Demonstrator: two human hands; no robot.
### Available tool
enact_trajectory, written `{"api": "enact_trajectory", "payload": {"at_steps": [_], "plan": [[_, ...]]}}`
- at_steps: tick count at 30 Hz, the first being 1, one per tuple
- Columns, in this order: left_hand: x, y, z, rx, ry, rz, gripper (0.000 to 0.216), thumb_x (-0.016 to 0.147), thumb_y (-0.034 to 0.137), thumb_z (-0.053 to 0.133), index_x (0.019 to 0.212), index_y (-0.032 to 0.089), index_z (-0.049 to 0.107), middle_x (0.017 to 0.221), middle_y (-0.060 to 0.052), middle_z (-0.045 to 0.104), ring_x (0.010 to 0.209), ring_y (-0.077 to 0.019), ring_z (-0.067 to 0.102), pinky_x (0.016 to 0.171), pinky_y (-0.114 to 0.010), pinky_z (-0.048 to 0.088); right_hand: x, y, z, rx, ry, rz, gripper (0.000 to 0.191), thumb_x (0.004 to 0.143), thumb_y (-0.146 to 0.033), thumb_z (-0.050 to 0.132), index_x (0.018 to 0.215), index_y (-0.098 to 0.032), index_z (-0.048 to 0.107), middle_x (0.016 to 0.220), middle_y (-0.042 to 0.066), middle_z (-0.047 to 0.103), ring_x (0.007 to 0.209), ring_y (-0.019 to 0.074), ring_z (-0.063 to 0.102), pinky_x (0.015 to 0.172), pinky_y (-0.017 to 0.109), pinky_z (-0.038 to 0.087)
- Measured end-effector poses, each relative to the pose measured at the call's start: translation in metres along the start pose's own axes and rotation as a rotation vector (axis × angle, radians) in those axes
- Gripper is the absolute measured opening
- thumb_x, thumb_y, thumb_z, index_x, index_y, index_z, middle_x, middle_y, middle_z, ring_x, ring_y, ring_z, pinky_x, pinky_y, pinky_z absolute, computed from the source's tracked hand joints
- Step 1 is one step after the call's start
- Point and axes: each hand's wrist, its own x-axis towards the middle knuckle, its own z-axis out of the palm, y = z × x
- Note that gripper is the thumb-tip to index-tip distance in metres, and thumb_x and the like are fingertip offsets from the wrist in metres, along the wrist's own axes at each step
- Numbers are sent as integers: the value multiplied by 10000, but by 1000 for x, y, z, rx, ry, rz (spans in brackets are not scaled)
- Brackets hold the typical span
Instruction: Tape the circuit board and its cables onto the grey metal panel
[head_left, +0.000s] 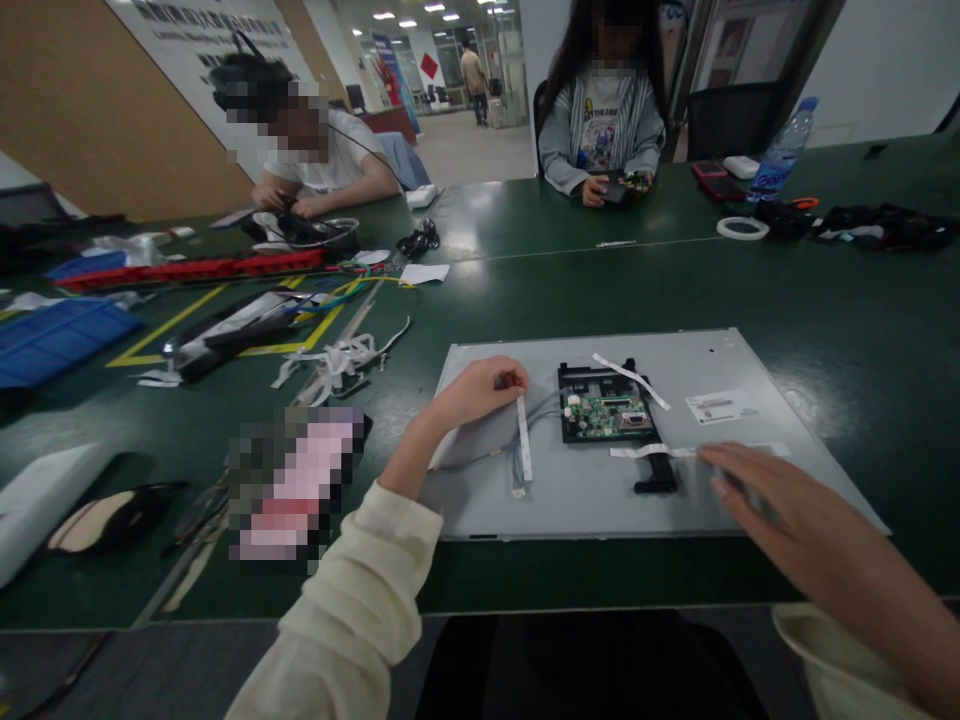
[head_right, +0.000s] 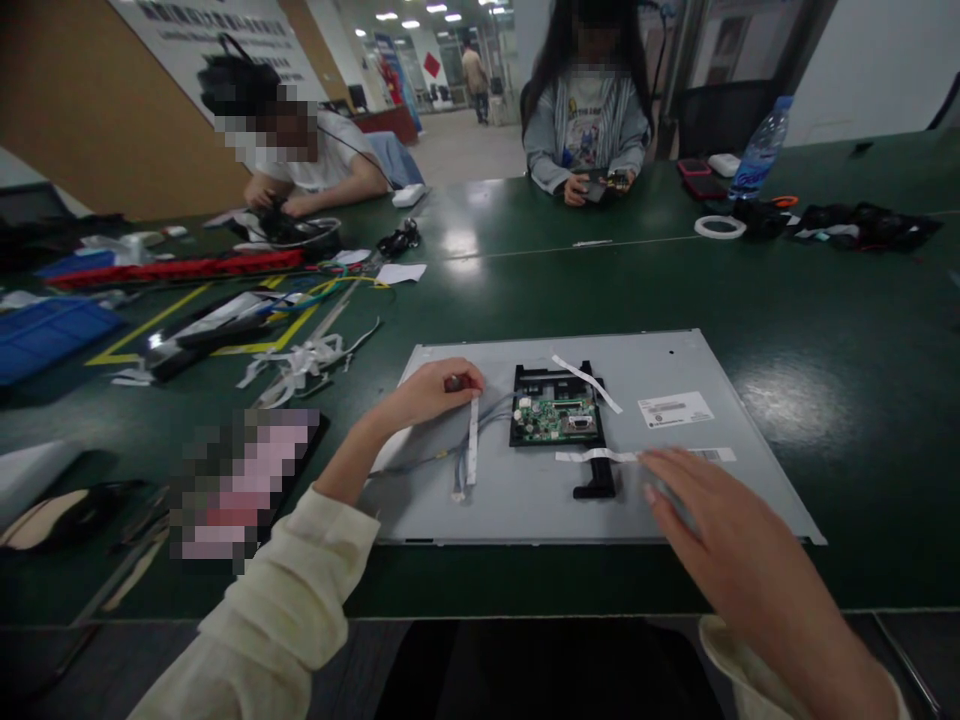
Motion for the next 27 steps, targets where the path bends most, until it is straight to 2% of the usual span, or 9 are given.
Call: {"api": "enact_trajectory", "payload": {"at_steps": [1,3,6,8,11,14,18,27], "plan": [[0,-1,0,-14,0,2,113,795,187,533,842,173,635,817,-5,634,702,-106,546,690,-237,437,12,6,-10,32,-24,2,425,919,-454,406,1252,-264,589,1236,60,625,1139,258,583,979,454,463],[1,-2,0,-42,-6,6,113,785,172,540,842,171,638,815,-7,638,703,-106,548,677,-233,434,44,21,-31,123,-160,-42,418,915,-444,429,1255,-260,588,1253,61,616,1154,262,573,992,452,454],[2,-6,0,-70,-18,8,133,761,138,548,848,170,643,810,-4,648,709,-107,558,669,-230,430,100,38,-52,336,-405,-118,360,886,-461,490,1161,-288,644,1203,41,644,1076,245,612,887,402,519],[3,-8,0,-79,-18,8,155,742,120,552,855,171,645,810,0,652,717,-108,567,667,-228,429,132,42,-51,470,-418,-98,342,872,-456,520,1114,-258,657,1158,54,658,1005,234,635,849,407,530],[2,-10,2,-86,-14,10,167,728,106,551,849,173,645,809,3,652,723,-108,572,663,-224,430,161,37,-29,517,-295,-161,292,844,-378,574,1095,-252,653,1159,54,641,1040,225,608,906,432,501],[2,-9,2,-79,-5,-2,166,729,108,551,849,174,645,813,0,653,730,-110,577,667,-227,435,168,34,5,470,-196,-327,314,826,-279,584,1136,-282,640,1248,38,588,1167,226,533,1000,454,433],[3,-7,1,-60,-8,-8,155,743,128,553,857,178,645,817,-3,650,730,-111,575,677,-233,438,166,41,34,470,-129,-356,329,841,-244,564,1159,-302,624,1277,25,568,1204,224,506,1055,483,370],[3,-2,1,-14,0,8,135,775,157,529,858,187,631,797,8,614,727,-113,564,698,-239,442,163,41,32,527,-174,-352,321,860,-275,551,1172,-308,618,1250,28,587,1191,227,522,1059,469,370]]}}
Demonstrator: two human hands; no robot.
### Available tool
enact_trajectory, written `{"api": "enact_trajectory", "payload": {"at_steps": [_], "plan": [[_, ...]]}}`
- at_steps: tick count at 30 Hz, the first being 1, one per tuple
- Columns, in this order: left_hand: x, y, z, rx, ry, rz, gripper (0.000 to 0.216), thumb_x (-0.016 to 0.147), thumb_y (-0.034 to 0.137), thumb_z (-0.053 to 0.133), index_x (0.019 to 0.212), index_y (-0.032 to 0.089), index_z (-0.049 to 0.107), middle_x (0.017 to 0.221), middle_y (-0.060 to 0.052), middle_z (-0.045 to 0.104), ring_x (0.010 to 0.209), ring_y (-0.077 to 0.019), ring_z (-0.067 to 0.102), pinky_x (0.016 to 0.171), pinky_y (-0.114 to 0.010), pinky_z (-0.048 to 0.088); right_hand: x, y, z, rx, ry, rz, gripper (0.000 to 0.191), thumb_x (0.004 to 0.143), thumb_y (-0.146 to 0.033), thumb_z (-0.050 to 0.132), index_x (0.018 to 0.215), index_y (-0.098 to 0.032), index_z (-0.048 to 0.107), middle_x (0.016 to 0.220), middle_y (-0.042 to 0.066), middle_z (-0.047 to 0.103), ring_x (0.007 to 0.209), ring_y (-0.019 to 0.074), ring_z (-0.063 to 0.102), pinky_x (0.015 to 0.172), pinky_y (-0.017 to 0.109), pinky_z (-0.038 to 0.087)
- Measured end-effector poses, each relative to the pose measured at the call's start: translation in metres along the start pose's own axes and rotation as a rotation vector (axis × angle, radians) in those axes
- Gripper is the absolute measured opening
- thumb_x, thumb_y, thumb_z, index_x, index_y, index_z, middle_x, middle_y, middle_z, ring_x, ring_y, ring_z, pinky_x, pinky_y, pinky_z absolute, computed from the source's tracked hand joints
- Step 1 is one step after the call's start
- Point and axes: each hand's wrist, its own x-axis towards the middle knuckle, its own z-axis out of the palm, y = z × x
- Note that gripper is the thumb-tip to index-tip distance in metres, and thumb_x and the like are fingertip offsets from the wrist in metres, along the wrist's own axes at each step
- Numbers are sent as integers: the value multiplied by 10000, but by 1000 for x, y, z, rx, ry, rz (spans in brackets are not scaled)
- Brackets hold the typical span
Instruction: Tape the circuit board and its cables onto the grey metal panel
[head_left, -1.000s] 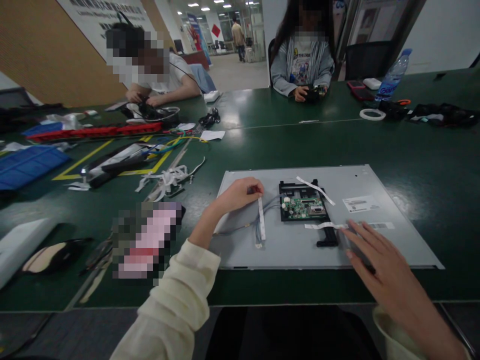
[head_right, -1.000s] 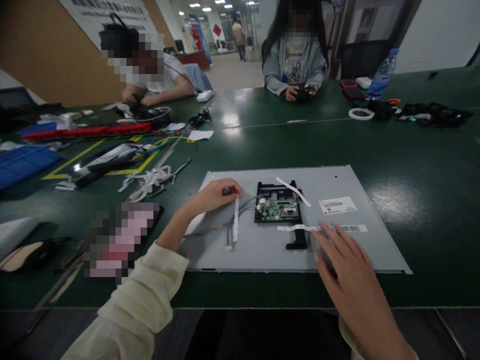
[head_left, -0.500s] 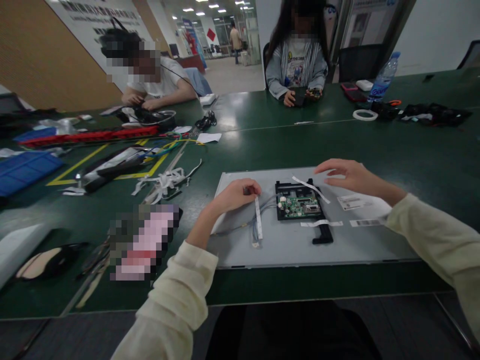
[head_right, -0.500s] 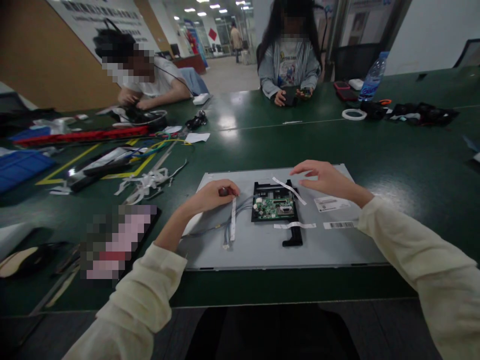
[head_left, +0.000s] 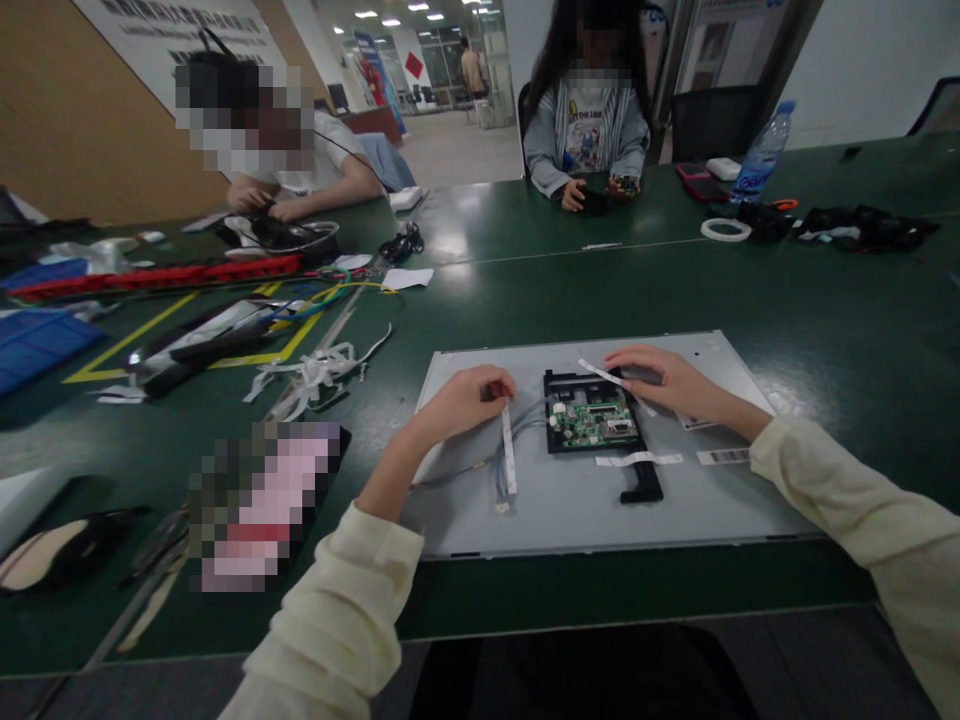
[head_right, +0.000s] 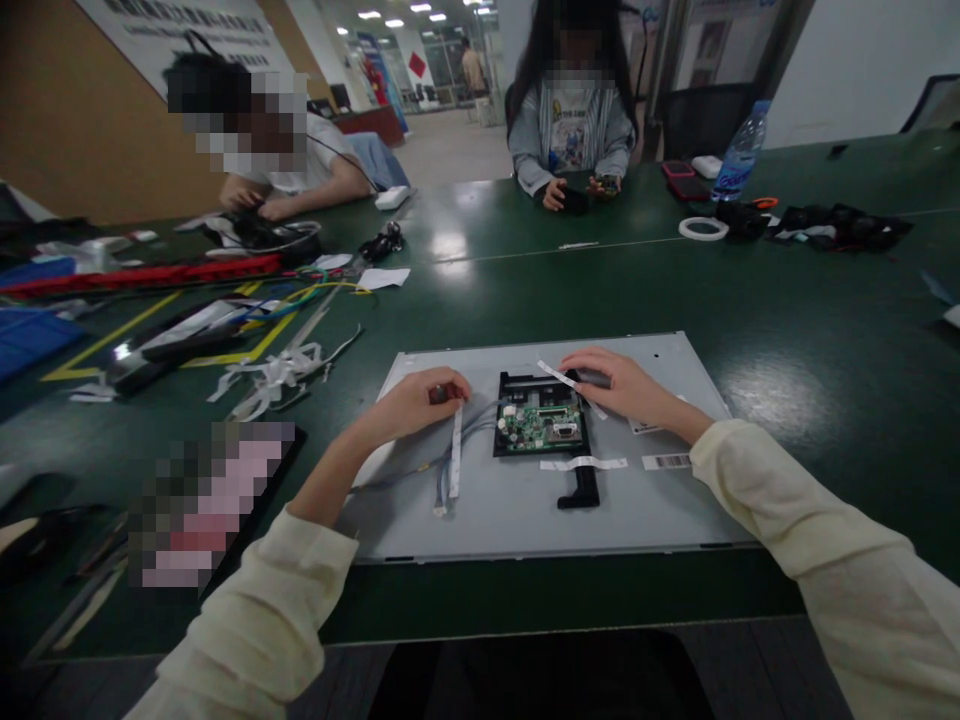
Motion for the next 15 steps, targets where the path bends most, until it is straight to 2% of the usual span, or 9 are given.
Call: {"api": "enact_trajectory", "payload": {"at_steps": [7,15], "plan": [[0,-1,0,34,-8,5,141,777,143,523,867,191,620,815,4,614,745,-117,570,712,-246,440,-1,0,-4,76,-30,30,351,831,-268,585,1176,-320,621,1278,16,572,1217,225,502,1089,474,331],[0,1,1,31,-11,1,131,782,148,517,863,192,611,808,5,604,744,-119,565,713,-248,439,0,-1,-2,20,-22,12,383,819,-180,560,1169,-323,617,1259,17,579,1204,213,513,1079,471,350]]}}
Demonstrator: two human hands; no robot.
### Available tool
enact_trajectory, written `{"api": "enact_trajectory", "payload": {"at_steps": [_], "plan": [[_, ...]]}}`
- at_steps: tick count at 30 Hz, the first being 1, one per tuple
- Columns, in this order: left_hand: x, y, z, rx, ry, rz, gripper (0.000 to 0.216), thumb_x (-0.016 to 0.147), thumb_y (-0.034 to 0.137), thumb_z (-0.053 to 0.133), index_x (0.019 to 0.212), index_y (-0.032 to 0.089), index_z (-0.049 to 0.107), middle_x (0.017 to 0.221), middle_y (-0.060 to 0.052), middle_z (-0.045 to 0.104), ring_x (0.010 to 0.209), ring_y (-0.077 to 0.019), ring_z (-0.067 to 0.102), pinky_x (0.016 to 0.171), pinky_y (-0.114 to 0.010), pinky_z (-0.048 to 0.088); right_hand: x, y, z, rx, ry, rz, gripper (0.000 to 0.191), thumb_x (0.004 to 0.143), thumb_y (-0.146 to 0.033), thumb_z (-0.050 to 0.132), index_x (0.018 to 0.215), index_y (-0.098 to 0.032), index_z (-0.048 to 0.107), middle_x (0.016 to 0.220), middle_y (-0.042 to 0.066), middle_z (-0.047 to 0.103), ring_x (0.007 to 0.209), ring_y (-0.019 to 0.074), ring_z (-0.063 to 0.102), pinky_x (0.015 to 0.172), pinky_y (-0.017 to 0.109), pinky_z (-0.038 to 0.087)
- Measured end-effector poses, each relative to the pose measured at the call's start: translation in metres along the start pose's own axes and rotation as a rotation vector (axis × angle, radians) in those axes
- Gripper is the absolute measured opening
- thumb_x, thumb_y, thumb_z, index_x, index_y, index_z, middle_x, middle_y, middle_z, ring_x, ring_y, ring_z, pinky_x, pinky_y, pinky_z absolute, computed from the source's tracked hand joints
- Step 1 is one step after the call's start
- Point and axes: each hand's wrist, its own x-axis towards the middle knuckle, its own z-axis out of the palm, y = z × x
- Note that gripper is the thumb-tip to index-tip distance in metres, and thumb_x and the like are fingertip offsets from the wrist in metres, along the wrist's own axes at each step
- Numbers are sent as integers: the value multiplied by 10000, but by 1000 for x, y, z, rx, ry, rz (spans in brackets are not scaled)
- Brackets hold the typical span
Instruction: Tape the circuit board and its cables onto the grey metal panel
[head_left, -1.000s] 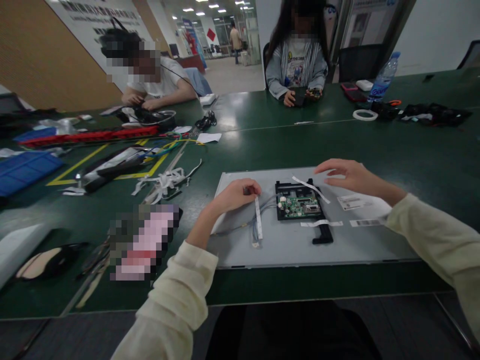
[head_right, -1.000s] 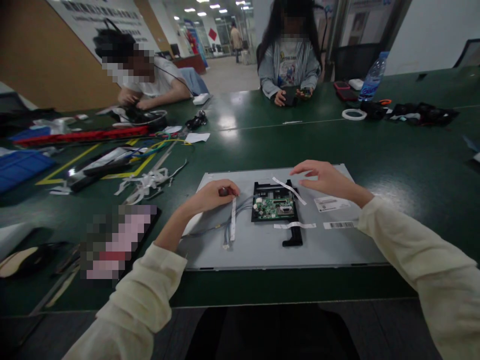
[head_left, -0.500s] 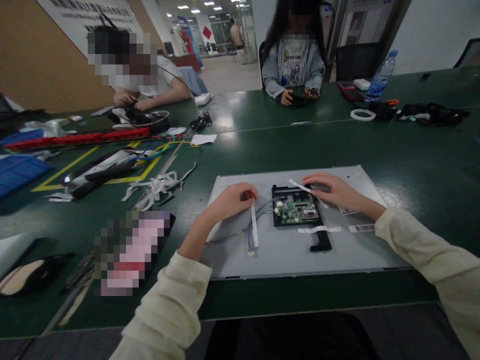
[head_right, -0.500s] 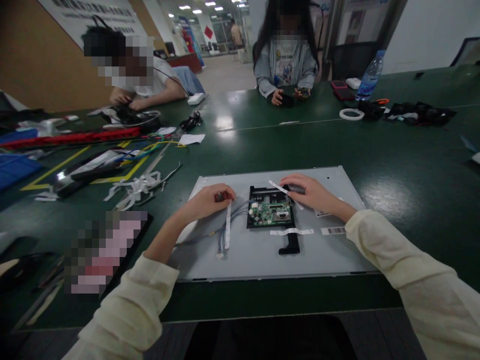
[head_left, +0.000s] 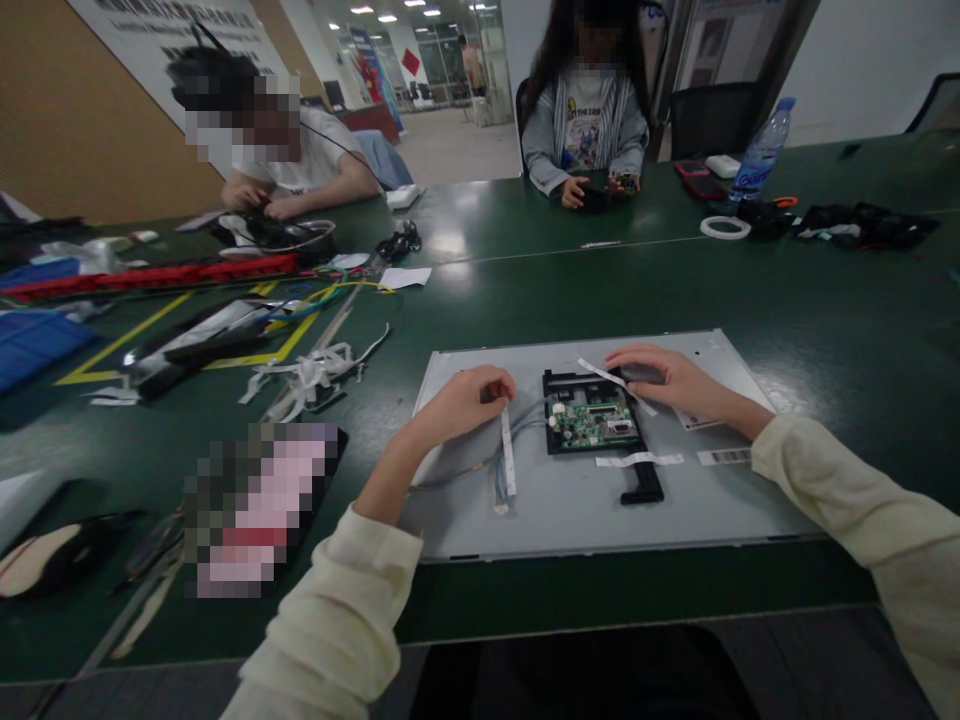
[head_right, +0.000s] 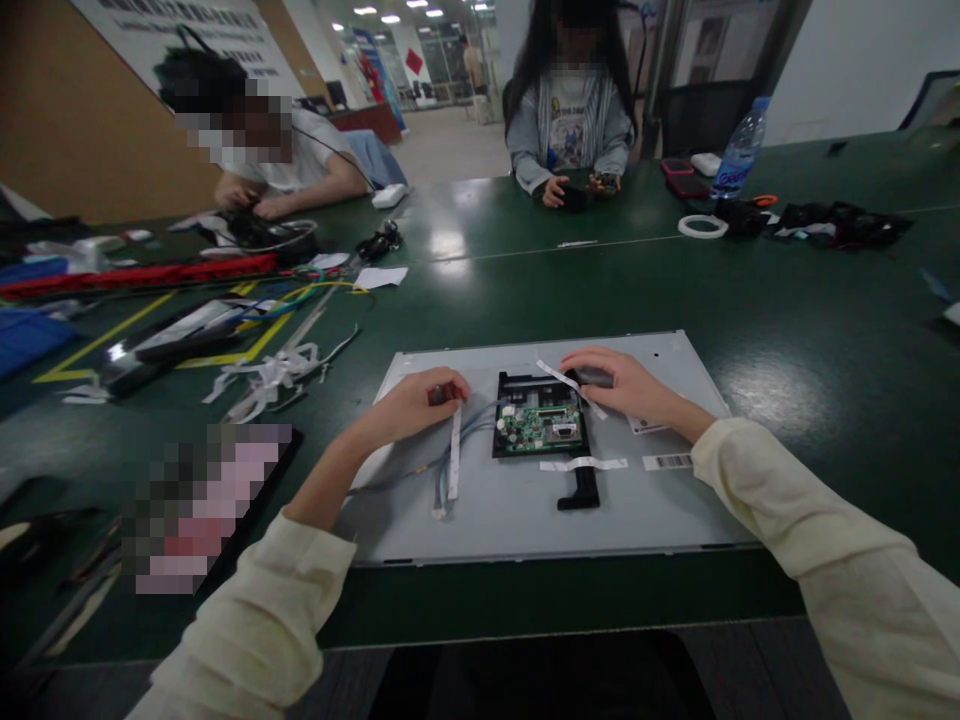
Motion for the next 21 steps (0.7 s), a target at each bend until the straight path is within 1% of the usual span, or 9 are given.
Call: {"api": "enact_trajectory", "payload": {"at_steps": [6,9,14,21], "plan": [[0,1,0,-3,-1,-4,130,779,157,513,860,192,610,803,4,606,742,-123,563,720,-258,443,0,-1,6,-124,27,-57,404,801,-128,540,1169,-281,610,1257,37,575,1177,200,534,1052,447,389],[0,2,0,-6,2,-11,137,781,165,509,867,193,611,810,1,609,752,-128,565,717,-260,445,0,-2,8,-188,36,-67,418,802,-119,525,1181,-281,596,1255,41,576,1167,205,539,1040,458,401],[0,3,0,4,-5,-16,137,782,173,507,868,194,611,817,-1,605,754,-130,565,711,-258,448,-1,-5,9,-241,5,-66,435,829,-144,502,1233,-294,558,1269,46,566,1177,228,528,1024,490,410],[0,3,0,16,-1,-1,136,776,154,507,861,190,607,799,5,602,735,-122,559,717,-254,440,-1,-7,12,-306,-36,-47,478,857,-152,468,1311,-299,486,1329,38,516,1222,215,486,1057,478,391]]}}
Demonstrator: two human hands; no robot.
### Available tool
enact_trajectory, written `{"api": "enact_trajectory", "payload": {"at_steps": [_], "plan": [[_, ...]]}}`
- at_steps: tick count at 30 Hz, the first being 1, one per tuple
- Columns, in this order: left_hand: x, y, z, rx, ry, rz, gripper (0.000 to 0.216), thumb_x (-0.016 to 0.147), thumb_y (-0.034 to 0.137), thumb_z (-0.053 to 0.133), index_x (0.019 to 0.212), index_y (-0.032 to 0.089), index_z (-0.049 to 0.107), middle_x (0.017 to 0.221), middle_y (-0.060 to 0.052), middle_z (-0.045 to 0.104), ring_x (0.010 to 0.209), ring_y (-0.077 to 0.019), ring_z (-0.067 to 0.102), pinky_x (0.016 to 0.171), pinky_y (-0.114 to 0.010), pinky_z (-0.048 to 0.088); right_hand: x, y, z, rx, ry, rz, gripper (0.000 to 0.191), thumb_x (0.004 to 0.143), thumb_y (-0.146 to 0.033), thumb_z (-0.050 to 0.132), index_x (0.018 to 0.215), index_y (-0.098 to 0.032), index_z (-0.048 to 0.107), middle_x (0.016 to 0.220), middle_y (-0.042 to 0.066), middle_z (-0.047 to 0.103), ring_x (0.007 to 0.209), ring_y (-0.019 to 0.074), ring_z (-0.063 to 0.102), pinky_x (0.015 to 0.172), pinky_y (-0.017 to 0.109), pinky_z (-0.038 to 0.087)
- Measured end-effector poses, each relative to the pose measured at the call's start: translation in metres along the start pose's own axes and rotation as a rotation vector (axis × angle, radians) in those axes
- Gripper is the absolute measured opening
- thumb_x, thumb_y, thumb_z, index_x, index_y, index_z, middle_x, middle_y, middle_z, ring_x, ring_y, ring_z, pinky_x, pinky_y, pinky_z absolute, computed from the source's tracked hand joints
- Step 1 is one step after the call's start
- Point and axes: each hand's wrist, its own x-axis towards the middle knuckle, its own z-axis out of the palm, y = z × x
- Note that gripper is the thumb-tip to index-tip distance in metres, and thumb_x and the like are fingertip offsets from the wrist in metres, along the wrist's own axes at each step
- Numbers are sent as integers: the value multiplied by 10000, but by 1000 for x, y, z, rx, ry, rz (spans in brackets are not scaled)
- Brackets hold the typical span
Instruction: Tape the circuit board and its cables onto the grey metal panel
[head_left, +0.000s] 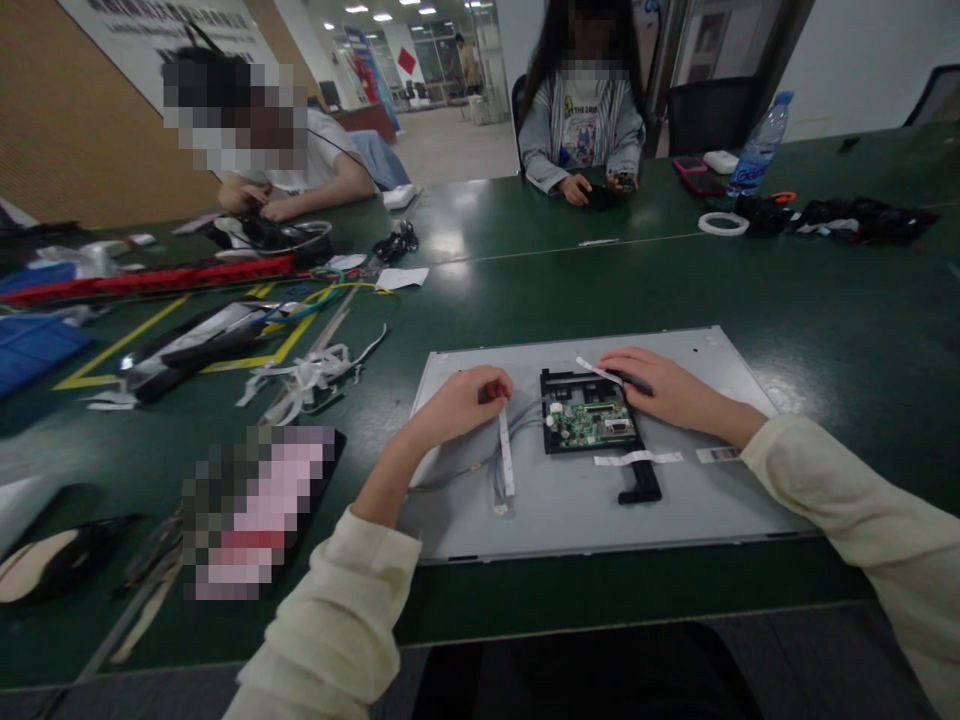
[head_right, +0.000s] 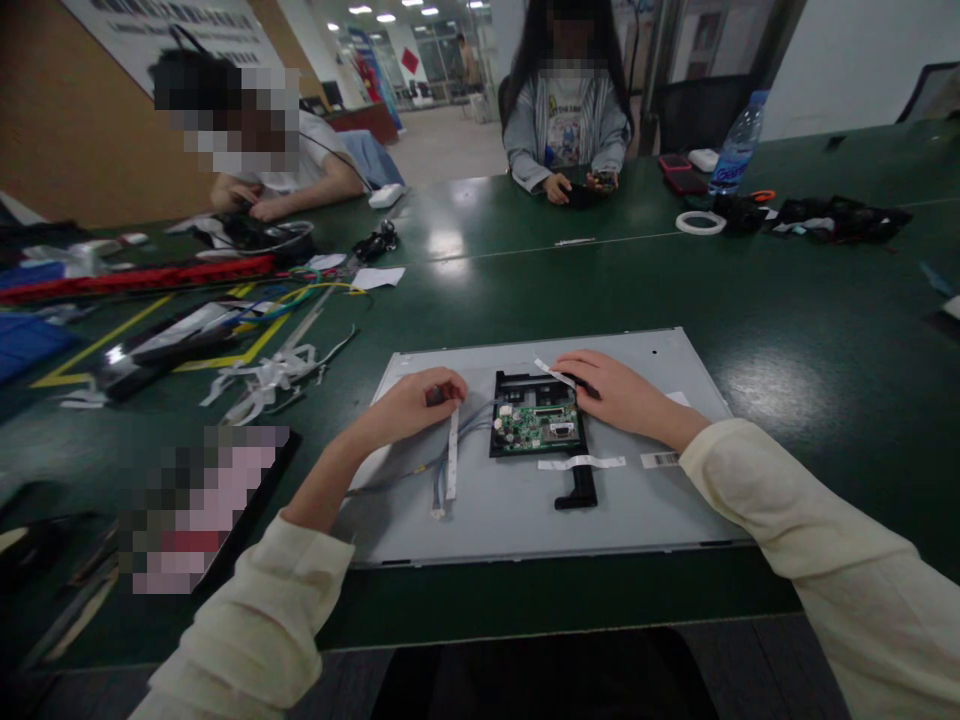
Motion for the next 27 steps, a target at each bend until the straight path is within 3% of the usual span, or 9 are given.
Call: {"api": "enact_trajectory", "payload": {"at_steps": [8,15,27], "plan": [[1,3,-3,11,-9,-13,130,783,184,511,871,187,607,814,-3,610,741,-130,558,721,-257,446,-12,8,-20,21,-48,64,478,884,-331,530,1356,-331,455,1336,33,525,1234,250,483,1042,518,389],[3,11,-6,22,-3,-31,125,780,220,524,858,181,613,806,-8,608,716,-131,548,709,-264,443,-15,14,-32,139,-84,37,474,807,-336,635,1270,-332,535,1291,25,557,1200,244,509,1030,491,391],[3,8,-5,31,-10,-25,121,783,229,524,860,184,606,801,-5,605,719,-131,546,704,-257,438,-15,24,-24,203,-60,48,114,779,-344,663,854,-258,674,1150,37,566,1085,215,550,985,452,428]]}}
